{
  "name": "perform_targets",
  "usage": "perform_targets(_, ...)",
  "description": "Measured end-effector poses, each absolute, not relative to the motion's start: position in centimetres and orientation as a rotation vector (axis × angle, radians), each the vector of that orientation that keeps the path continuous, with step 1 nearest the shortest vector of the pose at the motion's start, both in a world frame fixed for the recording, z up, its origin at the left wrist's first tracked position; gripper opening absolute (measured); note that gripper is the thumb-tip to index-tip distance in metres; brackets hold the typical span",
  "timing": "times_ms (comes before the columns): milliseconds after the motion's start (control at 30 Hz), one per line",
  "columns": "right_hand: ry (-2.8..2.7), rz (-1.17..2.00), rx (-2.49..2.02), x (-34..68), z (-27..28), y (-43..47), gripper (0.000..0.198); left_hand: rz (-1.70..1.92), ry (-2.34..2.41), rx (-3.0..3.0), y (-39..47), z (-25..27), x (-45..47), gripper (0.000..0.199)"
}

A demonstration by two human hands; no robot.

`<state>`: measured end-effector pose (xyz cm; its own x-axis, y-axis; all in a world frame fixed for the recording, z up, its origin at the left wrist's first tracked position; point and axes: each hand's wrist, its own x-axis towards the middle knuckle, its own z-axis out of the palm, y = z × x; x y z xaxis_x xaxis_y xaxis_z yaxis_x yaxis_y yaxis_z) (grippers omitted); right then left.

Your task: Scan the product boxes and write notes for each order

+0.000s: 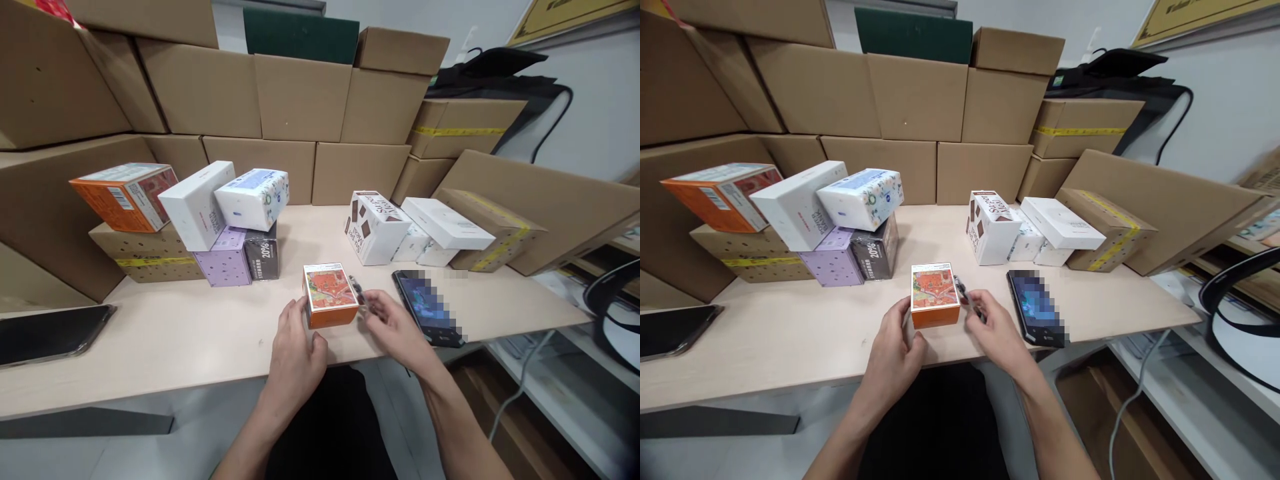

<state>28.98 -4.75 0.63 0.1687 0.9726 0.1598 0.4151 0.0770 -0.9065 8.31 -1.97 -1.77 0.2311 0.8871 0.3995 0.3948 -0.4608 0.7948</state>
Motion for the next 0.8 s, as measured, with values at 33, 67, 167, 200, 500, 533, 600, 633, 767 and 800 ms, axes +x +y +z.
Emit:
perform_targets(33, -1.409, 0.766, -1.457, 28.4, 0.7, -4.8, 0.027, 1.192, 1.124, 1.975, -2.0, -1.8, 8.2, 0.068)
perform_targets(67, -1.410, 0.770, -1.437, 27.8, 0.9, -5.0, 0.029, 1.208, 1.065, 1.972, -2.0, -1.7, 8.1, 0.070)
perform_targets(167, -1.376, 0.743, -1.401, 26.8, 2.4, -5.5, 0.032, 1.246, 0.906, 1.906, -2.1, -1.1, 7.4, 0.071)
perform_targets(200, -1.360, 0.730, -1.387, 26.7, 2.9, -5.6, 0.033, 1.251, 0.878, 1.884, -2.2, -0.8, 7.2, 0.071)
perform_targets(500, -1.197, 0.915, -1.363, 26.3, 3.2, -4.4, 0.043, 1.207, 0.960, 1.905, -1.0, -0.9, 7.3, 0.066)
perform_targets(533, -1.164, 0.966, -1.341, 26.2, 2.9, -4.2, 0.043, 1.200, 0.965, 1.906, -0.8, -1.1, 7.4, 0.066)
perform_targets(600, -1.098, 1.052, -1.294, 26.0, 2.3, -4.1, 0.044, 1.200, 0.963, 1.899, -0.6, -1.4, 7.5, 0.064)
perform_targets(633, -1.072, 1.081, -1.274, 26.0, 2.1, -4.2, 0.044, 1.205, 0.965, 1.897, -0.5, -1.5, 7.5, 0.064)
perform_targets(767, -1.050, 1.121, -1.244, 25.7, 1.7, -4.7, 0.040, 1.203, 1.002, 1.909, -0.5, -2.0, 7.4, 0.060)
perform_targets(800, -1.068, 1.100, -1.234, 25.7, 1.6, -4.7, 0.039, 1.195, 1.013, 1.911, -0.6, -2.1, 7.4, 0.060)
